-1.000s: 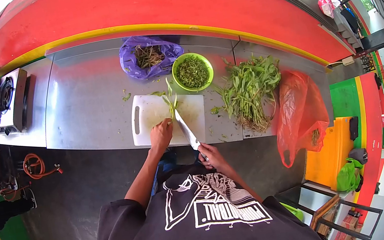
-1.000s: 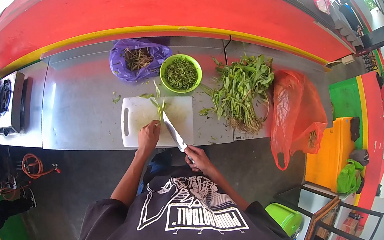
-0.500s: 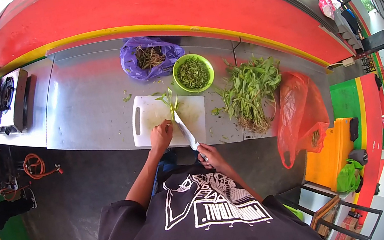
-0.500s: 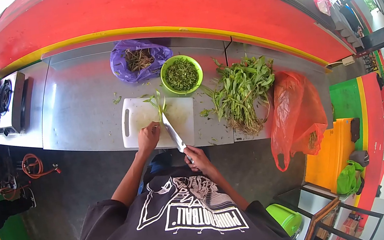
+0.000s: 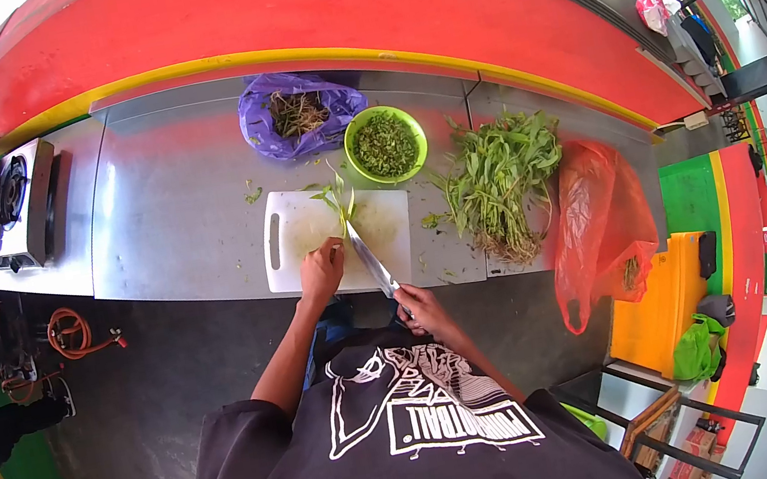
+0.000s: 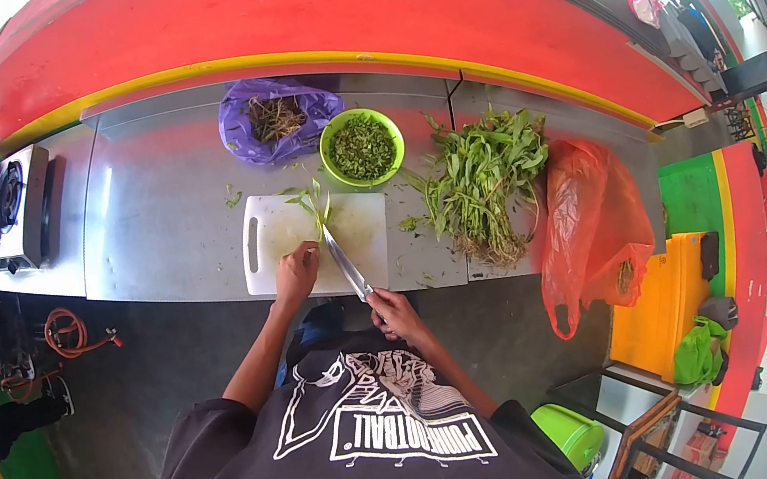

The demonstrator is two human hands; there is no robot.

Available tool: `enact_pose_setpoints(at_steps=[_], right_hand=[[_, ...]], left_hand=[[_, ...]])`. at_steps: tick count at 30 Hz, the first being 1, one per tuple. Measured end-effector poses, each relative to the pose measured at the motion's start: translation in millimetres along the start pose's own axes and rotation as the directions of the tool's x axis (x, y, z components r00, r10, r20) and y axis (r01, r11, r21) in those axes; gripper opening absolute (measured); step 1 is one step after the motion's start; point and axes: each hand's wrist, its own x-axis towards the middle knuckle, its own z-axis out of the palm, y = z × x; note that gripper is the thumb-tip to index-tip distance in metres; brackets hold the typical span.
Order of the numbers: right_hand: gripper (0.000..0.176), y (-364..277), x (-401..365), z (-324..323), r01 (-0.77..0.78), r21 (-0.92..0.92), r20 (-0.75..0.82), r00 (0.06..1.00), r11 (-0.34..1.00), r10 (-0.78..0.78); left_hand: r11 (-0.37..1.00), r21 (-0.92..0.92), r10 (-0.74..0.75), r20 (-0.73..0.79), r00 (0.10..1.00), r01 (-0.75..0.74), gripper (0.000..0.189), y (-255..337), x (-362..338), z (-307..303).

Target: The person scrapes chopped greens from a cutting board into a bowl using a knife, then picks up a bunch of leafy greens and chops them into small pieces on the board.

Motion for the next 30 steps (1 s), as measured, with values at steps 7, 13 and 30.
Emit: enact_pose_setpoints(at_steps=[7, 13, 30], right_hand=[[0.029, 2.0, 0.3, 3.7, 0.078, -0.125, -0.058, 0.995, 0.989, -0.086], [0.032, 5.2, 2.7, 2.6, 0.1, -0.187, -0.075, 0.99, 0.977, -0.116], [0.028, -7.4, -6.6, 13.3, 0.102, -0.22, -0.105, 0.986, 0.97, -0.127]], left_hand=[[0.992, -0.12, -0.031, 0.023, 0.999, 0.033, 0.017, -2.0, -0.3, -0.9], [0.983, -0.179, -0.034, 0.015, 0.999, 0.036, 0.019, -6.6, -1.3, 1.6], [0.962, -0.253, -0.096, 0.029, 0.995, 0.1, 0.021, -3.0, -1.3, 6.3]])
